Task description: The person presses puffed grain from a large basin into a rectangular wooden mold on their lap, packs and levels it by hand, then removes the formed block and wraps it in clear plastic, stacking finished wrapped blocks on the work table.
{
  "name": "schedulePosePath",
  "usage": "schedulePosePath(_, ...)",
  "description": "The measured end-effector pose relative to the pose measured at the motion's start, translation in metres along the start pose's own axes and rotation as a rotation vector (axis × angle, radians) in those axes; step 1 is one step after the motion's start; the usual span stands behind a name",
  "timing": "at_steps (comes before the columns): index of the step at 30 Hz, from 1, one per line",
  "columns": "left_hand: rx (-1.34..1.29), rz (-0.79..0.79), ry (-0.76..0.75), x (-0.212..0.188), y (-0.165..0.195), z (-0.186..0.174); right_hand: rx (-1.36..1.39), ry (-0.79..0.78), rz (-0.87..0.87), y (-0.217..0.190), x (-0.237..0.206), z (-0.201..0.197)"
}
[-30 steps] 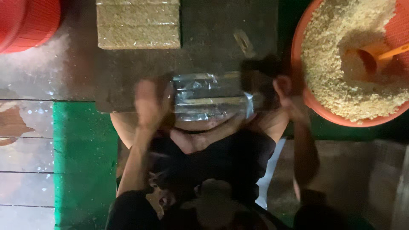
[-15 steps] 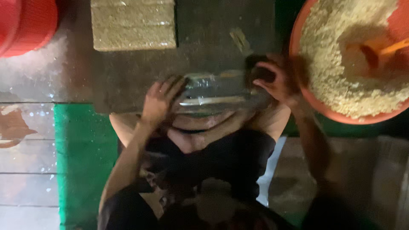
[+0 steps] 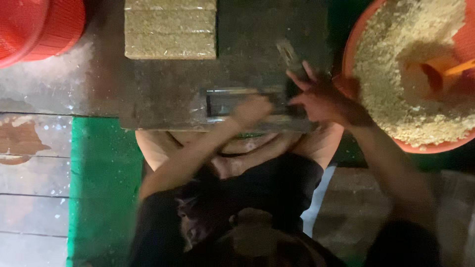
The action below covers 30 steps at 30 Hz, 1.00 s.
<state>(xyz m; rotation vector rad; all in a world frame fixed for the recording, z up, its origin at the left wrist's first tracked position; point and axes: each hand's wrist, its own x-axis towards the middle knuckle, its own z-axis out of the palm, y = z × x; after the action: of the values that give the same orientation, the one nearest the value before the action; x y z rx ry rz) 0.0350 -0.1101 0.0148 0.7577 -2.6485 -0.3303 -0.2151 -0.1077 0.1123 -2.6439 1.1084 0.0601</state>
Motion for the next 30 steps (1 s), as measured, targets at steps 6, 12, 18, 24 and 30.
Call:
schedulePosePath(6, -0.133, -0.223, -0.174, 0.051, 0.019, 0.022, -0.163, -0.071, -0.013, 0.004, -0.016, 0.004)
schedulePosePath(12, -0.472, -0.813, 0.696, -0.054, -0.016, -0.096, -0.021, 0.211, -0.097, -0.032, 0.069, 0.068)
schedulePosePath(18, -0.56, -1.15, 0.242, -0.095, -0.048, -0.145, 0.485, -0.21, -0.016, -0.067, 0.151, 0.094)
schedulePosePath(24, -0.336, -0.584, 0.453, -0.136, -0.038, -0.138, 0.137, -0.202, -0.051, -0.076, 0.154, 0.095)
schedulePosePath(30, -0.446, -1.055, 0.4, -0.128, -0.016, -0.128, 0.125, 0.032, -0.098, -0.072, 0.159, 0.119)
